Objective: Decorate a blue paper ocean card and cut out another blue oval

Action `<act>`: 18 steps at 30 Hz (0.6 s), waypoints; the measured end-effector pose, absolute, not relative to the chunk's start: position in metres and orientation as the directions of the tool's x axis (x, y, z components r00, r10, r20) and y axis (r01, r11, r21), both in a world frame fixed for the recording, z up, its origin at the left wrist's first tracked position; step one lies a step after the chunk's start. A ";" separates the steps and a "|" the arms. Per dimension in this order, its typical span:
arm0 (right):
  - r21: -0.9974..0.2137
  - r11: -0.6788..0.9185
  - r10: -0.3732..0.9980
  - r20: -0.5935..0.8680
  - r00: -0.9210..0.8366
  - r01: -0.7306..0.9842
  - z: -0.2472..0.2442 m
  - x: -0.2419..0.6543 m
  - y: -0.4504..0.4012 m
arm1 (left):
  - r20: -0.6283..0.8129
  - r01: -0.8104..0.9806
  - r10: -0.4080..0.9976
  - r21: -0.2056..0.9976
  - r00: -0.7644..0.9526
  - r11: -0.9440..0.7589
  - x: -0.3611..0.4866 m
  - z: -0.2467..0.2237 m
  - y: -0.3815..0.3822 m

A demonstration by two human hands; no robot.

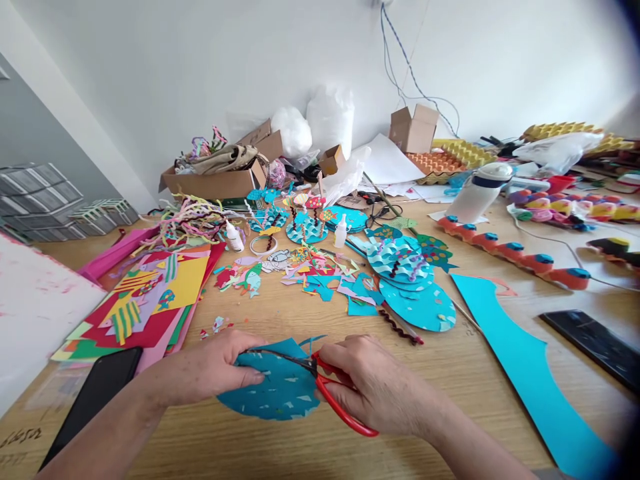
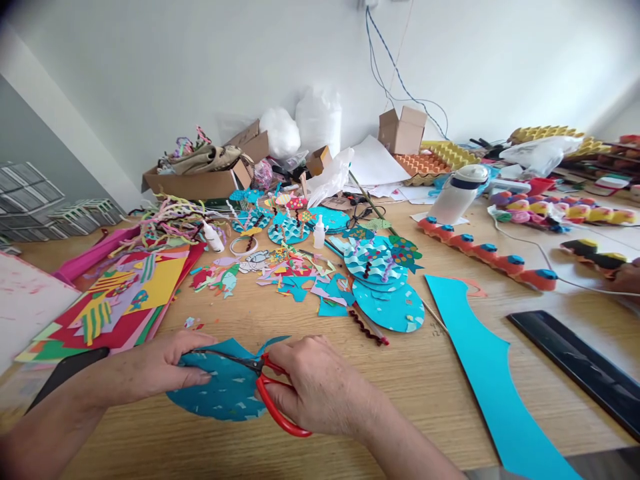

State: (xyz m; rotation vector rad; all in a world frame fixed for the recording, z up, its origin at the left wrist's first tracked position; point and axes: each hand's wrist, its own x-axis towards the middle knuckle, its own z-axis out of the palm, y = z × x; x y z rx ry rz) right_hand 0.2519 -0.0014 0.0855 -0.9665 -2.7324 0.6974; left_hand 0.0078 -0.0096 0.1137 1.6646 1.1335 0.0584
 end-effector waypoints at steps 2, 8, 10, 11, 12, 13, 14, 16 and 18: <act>-0.471 0.691 0.623 0.002 -0.782 0.549 0.085 0.252 -0.001 | -0.469 0.666 0.702 0.746 0.537 -0.011 0.007 0.112 -0.009; -0.405 0.734 0.601 0.013 -0.799 0.546 0.081 0.251 0.000 | -0.494 0.727 0.731 0.687 0.470 -0.003 0.003 0.111 -0.010; -0.396 0.740 0.595 0.009 -0.804 0.544 0.080 0.251 -0.001 | -0.488 0.744 0.744 0.668 0.456 -0.017 0.002 0.112 -0.011; -0.397 0.740 0.594 0.007 -0.805 0.543 0.080 0.251 -0.001 | -0.486 0.751 0.751 0.660 0.447 -0.020 0.003 0.113 -0.011; -0.400 0.739 0.594 0.006 -0.805 0.542 0.080 0.251 -0.001 | -0.491 0.753 0.751 0.658 0.442 -0.013 0.003 0.114 -0.012; -0.404 0.736 0.595 0.005 -0.804 0.543 0.080 0.251 -0.002 | -0.499 0.750 0.746 0.661 0.441 -0.001 0.003 0.115 -0.012; -0.409 0.734 0.596 0.004 -0.803 0.543 0.081 0.251 -0.002 | -0.507 0.746 0.740 0.666 0.442 0.011 0.004 0.115 -0.013; -0.413 0.729 0.600 -0.001 -0.800 0.546 0.082 0.251 -0.002 | -0.523 0.735 0.723 0.678 0.452 0.031 0.006 0.115 -0.013; -0.413 0.725 0.604 -0.003 -0.797 0.551 0.083 0.251 -0.003 | -0.515 0.732 0.721 0.681 0.464 0.016 0.008 0.115 -0.013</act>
